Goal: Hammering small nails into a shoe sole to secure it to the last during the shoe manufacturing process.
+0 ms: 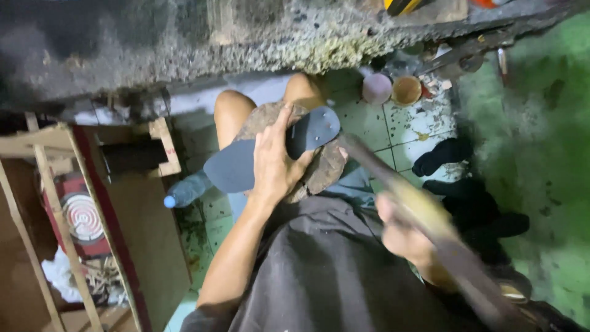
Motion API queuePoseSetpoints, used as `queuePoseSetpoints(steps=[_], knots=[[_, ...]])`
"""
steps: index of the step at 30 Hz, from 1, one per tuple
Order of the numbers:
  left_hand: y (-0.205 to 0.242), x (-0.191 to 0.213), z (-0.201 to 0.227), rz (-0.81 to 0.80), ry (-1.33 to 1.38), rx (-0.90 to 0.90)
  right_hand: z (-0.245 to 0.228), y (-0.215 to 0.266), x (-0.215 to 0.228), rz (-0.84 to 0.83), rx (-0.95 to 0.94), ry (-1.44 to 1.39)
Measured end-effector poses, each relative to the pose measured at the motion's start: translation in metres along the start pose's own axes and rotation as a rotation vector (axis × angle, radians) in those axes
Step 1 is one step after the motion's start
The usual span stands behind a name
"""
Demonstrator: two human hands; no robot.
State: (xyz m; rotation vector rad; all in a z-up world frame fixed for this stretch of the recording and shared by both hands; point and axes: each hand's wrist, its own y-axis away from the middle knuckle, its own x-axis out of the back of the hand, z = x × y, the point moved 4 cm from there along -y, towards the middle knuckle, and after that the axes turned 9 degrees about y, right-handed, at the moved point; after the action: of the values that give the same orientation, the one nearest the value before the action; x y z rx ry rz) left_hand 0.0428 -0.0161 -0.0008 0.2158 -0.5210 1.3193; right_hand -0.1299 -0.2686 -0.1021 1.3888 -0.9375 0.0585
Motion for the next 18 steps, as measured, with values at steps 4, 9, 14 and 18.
queuePoseSetpoints(steps=[4,9,14,18], knots=[[0.001,0.0,0.0,0.015,-0.019,-0.044,-0.065,0.03,0.055,0.326,0.198,-0.07],[0.001,-0.003,-0.006,0.011,-0.04,-0.054,-0.127,0.05,0.142,0.552,0.577,-0.213],[-0.002,-0.002,0.006,-0.087,-0.155,-0.043,-0.191,-0.017,0.234,0.968,0.719,-0.037],[-0.001,-0.004,0.008,-0.077,-0.126,-0.1,-0.227,-0.114,0.266,1.121,0.607,0.154]])
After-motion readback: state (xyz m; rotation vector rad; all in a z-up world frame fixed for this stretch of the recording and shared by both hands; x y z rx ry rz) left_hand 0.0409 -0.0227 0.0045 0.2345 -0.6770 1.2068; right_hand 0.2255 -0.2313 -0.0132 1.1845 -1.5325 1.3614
